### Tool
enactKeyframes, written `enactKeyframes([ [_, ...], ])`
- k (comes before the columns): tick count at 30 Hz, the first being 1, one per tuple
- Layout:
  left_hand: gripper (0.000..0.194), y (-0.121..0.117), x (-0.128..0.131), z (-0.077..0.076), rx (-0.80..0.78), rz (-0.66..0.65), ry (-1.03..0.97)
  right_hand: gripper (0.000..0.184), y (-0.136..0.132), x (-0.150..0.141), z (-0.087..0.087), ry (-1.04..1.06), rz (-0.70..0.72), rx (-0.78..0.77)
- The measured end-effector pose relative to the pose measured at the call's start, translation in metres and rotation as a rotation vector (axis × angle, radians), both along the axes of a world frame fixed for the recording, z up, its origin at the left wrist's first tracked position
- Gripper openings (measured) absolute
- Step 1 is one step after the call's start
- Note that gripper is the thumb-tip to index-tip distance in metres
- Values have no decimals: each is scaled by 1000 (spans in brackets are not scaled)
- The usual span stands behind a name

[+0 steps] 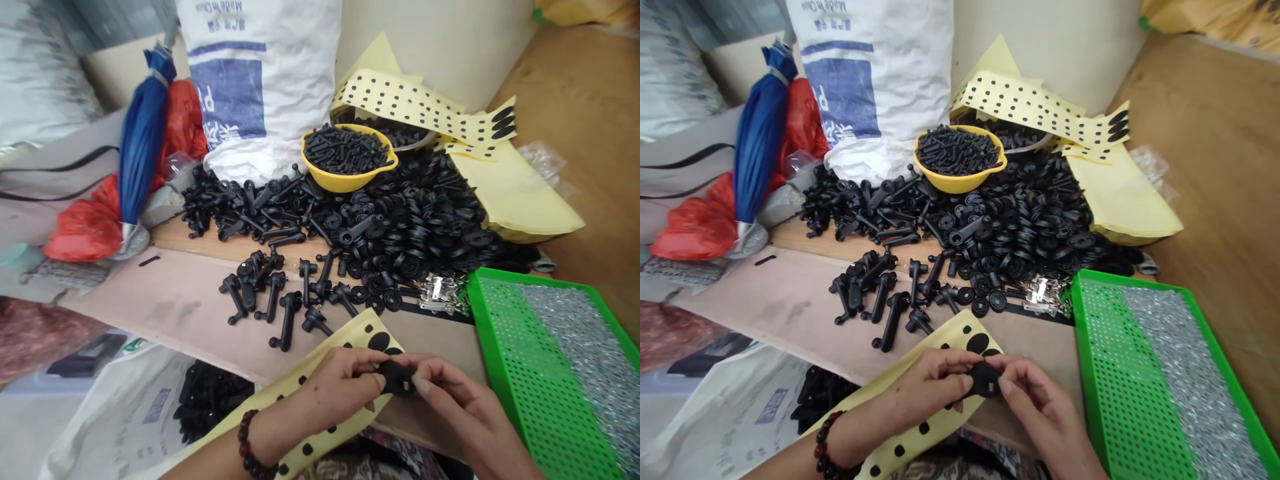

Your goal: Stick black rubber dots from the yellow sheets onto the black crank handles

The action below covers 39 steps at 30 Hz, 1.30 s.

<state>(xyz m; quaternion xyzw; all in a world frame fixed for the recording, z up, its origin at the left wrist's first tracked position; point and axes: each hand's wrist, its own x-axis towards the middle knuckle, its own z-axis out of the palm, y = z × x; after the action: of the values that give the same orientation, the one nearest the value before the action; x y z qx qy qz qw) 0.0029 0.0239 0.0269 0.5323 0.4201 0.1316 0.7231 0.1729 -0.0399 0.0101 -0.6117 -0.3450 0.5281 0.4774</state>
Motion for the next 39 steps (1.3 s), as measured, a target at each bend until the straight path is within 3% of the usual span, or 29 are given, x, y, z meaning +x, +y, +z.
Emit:
enactKeyframes([
  [6, 35, -2, 7, 8, -4, 102, 19, 32, 0, 0, 3, -34, 21, 59],
  [16, 33, -14, 11, -9, 130, 240, -79, 28, -4, -1, 5, -123, -4, 114],
  [29, 36, -11, 15, -9, 24, 278, -134, 27, -3, -2, 9, -212, 28, 177],
  [35, 36, -10, 17, -7, 4, 346, -131, 22, -6, 12, -1, -82, 140, 135],
  [39, 35, -12, 17, -5, -1, 411, -170, 21, -8, 13, -5, 83, 83, 70],
])
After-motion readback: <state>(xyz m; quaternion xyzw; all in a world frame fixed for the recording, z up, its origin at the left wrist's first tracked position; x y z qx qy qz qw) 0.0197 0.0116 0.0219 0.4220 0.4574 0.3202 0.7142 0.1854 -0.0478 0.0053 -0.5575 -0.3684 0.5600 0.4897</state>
